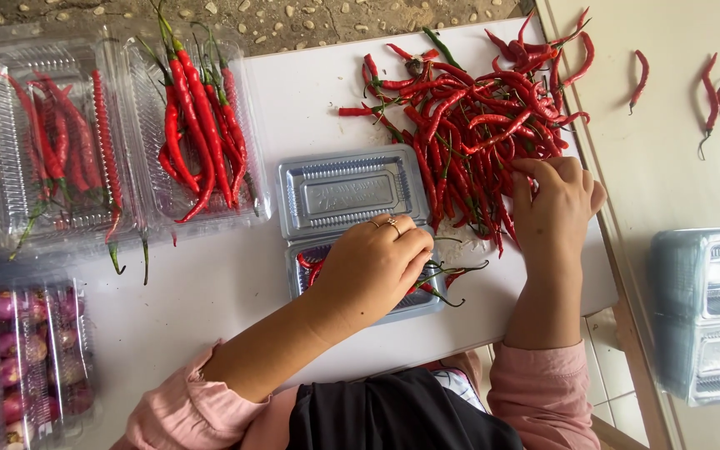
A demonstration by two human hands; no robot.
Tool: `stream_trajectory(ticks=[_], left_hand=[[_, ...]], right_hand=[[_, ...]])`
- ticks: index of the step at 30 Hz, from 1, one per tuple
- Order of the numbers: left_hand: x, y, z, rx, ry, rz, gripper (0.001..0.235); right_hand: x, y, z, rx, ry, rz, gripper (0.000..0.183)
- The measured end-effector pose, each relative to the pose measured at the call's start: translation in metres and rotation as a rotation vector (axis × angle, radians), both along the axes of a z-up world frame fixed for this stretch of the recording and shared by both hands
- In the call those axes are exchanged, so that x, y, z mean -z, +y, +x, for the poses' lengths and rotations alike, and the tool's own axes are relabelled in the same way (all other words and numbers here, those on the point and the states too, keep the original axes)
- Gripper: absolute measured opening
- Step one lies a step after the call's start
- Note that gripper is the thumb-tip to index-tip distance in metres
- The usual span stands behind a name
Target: The person picks up red chilies from a pile on the table and places them into plastic containers.
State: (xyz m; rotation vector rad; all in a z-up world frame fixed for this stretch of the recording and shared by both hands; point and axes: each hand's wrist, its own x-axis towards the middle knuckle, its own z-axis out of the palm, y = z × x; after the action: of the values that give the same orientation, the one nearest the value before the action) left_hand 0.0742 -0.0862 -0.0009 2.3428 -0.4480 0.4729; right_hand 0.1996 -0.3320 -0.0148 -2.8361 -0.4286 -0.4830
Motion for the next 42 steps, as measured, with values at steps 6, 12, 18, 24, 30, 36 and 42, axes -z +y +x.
stream_trajectory(ticks=[6, 12, 18, 24, 30, 36, 42], left_hand=[[0.003, 0.0, 0.004, -0.006, 0.019, -0.024, 0.002], [-0.004, 0.007, 0.003, -0.002, 0.044, -0.032, 0.002], [-0.001, 0.013, 0.003, -0.022, 0.053, -0.056, 0.003], [-0.011, 0.021, 0.002, -0.027, 0.05, -0.081, 0.002], [-0.02, 0.028, 0.0, -0.046, 0.053, -0.096, 0.002], [-0.019, 0.029, 0.0, -0.046, 0.072, -0.082, 0.002], [-0.019, 0.031, -0.002, -0.049, 0.057, -0.059, 0.002]], right_hand=[[0.024, -0.014, 0.005, -0.011, -0.015, 0.042, 0.008], [0.002, 0.0, 0.0, -0.069, -0.12, 0.303, 0.015], [-0.006, 0.005, -0.004, -0.095, -0.151, 0.559, 0.011], [-0.007, 0.006, -0.004, -0.228, -0.141, 0.902, 0.016], [-0.006, 0.006, -0.006, -0.347, -0.198, 0.783, 0.011], [-0.013, 0.015, -0.011, -0.339, -0.227, 0.65, 0.01], [-0.012, 0.019, -0.007, -0.257, -0.26, 0.308, 0.01]])
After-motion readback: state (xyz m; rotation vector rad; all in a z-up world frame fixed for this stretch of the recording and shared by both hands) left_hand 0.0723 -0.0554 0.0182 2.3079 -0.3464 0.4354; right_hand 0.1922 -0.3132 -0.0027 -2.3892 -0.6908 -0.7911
